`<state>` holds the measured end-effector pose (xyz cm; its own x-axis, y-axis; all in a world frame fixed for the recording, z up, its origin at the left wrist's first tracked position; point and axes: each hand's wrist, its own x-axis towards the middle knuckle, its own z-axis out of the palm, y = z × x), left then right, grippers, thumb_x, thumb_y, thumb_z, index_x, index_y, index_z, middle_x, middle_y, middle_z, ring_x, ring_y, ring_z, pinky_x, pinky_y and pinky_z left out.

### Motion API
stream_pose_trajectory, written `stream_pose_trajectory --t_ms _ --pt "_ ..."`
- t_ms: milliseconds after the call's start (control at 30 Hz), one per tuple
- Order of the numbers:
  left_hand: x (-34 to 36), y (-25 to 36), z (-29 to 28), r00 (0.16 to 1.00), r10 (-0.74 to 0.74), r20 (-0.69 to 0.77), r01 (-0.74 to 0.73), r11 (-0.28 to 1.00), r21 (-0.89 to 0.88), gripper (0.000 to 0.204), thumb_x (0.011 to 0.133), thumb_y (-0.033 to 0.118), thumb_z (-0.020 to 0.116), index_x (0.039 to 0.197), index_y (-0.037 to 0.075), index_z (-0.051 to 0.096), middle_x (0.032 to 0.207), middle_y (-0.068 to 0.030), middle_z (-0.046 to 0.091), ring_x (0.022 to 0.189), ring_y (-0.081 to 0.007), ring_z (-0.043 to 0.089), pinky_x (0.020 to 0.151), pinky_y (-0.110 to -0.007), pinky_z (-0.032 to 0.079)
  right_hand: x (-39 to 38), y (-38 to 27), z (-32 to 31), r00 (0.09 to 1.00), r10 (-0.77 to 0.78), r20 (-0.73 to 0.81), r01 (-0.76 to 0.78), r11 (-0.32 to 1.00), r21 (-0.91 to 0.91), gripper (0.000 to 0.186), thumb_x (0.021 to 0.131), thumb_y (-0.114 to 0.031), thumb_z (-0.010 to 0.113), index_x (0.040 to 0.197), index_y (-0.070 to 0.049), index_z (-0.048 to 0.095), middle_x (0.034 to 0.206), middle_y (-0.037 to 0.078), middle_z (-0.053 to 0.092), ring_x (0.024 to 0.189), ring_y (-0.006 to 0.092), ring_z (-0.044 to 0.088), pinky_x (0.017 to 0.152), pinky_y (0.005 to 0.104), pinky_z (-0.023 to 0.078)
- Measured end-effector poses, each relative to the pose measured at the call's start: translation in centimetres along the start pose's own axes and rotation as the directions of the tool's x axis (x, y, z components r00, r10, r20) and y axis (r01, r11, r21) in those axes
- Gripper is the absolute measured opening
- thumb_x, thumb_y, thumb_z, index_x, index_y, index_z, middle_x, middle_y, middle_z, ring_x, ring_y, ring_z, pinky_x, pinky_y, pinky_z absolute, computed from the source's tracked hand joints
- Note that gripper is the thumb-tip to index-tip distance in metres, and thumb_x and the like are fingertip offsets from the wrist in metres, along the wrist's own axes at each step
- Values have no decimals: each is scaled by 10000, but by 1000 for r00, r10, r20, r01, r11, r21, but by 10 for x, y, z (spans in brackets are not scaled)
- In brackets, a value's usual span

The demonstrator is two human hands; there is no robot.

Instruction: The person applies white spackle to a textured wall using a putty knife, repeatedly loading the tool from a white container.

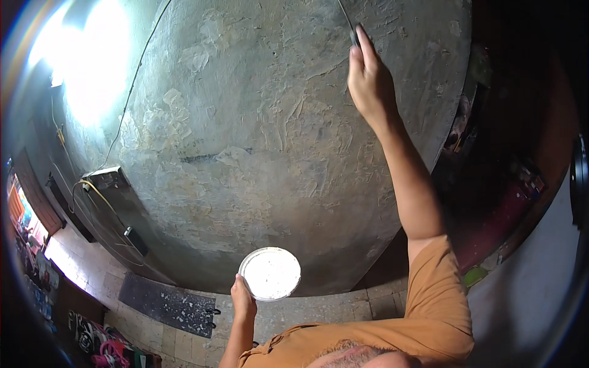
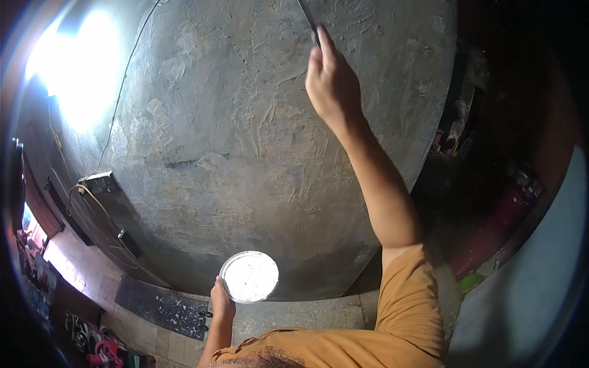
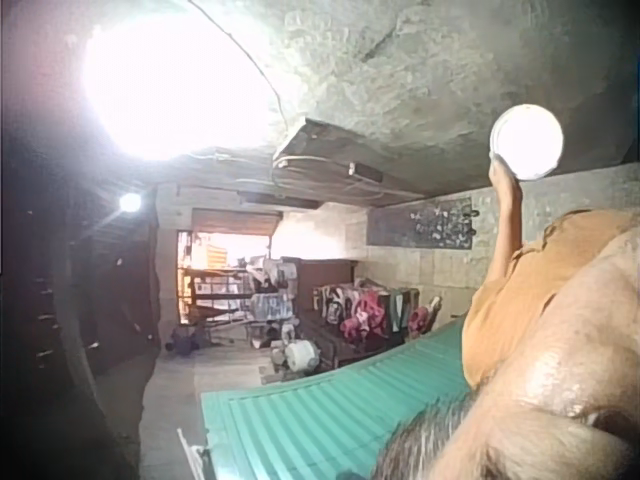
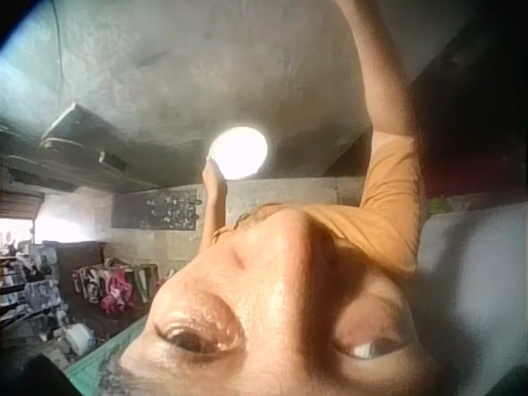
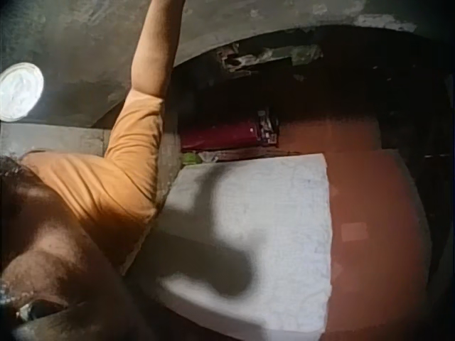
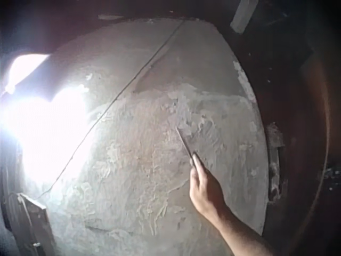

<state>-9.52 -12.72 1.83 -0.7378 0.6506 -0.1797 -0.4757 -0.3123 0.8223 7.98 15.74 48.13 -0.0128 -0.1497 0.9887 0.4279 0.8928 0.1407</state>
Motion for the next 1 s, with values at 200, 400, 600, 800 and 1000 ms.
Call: stream_pose_trajectory --t_ms 200,400,600,800,1000 --pt "3 21 -32 1000 4 17 -4 1000 25 465 1080 277 361 1240 -114 556 1171 -168 651 1049 -212 639 936 -338 491 66 -16 42 985 170 37 -139 897 -419 599 921 -153 560 1492 -141 381 1022 281 646 773 417 674 638 491 555" --pt "17 40 -69 1000 -21 12 20 999 46 478 1076 280 356 1261 -124 530 1217 -200 630 1094 -258 643 966 -372 500 7 -33 89 945 219 243 -108 910 -400 659 918 -119 525 1509 8 264 1050 329 613 725 427 678 643 471 589" --pt "26 53 -88 1000 -17 -10 18 999 40 467 1079 281 349 1238 -104 560 1142 -177 662 1005 -230 666 903 -349 520 61 -41 79 984 166 64 -124 896 -427 594 949 -189 523 1470 17 323 970 318 627 786 436 676 662 487 577" --pt "33 44 -87 999 -36 -10 36 999 23 466 1077 277 347 1238 -104 562 1144 -176 662 1011 -231 663 900 -353 519 29 -46 111 906 320 277 -181 884 -430 654 914 -140 516 1487 57 270 989 363 631 821 452 678 728 498 572" --pt "32 50 -81 999 -28 25 27 999 45 463 1076 270 352 1235 -110 565 1153 -179 661 1014 -228 655 908 -345 508 62 -58 78 962 242 123 -166 883 -439 623 951 -219 525 1471 39 295 963 290 625 809 438 669 688 507 572"
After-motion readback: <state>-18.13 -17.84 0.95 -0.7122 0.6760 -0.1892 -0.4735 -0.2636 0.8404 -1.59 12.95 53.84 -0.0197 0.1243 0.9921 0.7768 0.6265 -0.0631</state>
